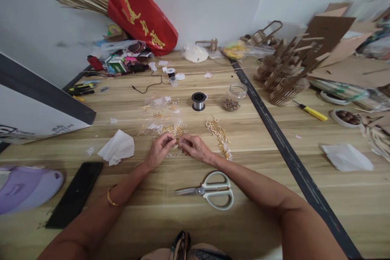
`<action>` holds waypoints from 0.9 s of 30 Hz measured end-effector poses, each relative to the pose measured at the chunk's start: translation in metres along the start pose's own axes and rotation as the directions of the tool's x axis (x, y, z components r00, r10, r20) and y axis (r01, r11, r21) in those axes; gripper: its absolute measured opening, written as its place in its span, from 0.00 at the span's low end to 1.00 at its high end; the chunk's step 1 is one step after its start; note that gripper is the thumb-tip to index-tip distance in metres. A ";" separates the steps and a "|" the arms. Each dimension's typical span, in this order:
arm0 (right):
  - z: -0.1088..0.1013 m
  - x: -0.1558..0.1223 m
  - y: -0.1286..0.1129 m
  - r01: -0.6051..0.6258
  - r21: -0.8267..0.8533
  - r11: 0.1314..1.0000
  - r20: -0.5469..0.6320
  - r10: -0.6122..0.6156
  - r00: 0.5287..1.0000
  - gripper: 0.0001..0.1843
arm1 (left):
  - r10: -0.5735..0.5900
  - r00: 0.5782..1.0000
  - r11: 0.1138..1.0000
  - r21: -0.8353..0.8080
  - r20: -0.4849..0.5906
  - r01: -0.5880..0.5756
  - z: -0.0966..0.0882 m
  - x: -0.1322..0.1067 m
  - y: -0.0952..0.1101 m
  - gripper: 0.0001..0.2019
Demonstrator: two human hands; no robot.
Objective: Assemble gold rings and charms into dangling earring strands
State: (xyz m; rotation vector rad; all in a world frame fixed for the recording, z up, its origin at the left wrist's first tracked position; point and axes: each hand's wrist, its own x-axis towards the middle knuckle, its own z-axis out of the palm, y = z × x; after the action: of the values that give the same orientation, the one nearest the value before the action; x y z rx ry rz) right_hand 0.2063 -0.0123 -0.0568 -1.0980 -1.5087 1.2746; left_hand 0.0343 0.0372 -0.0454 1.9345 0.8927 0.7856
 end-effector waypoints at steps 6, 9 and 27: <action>0.000 0.000 -0.001 -0.036 0.077 0.996 -0.003 0.037 0.999 0.15 | -0.005 1.000 0.999 -0.035 -0.001 0.005 -0.001 0.000 0.002 0.07; 0.000 0.000 -0.002 -0.023 0.085 0.996 0.010 0.022 1.000 0.14 | -0.010 1.000 0.999 -0.049 -0.011 0.009 0.000 0.000 0.005 0.07; -0.001 0.002 -0.009 -0.081 0.161 0.984 0.097 0.066 0.993 0.15 | 0.119 0.993 0.976 0.180 0.026 -0.121 0.003 -0.005 0.005 0.06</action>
State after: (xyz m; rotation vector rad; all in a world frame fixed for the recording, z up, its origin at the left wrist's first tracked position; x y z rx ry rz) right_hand 0.2059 -0.0109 -0.0475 -1.0074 -1.4119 1.4906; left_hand 0.0351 0.0299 -0.0432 2.1679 0.8693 0.7807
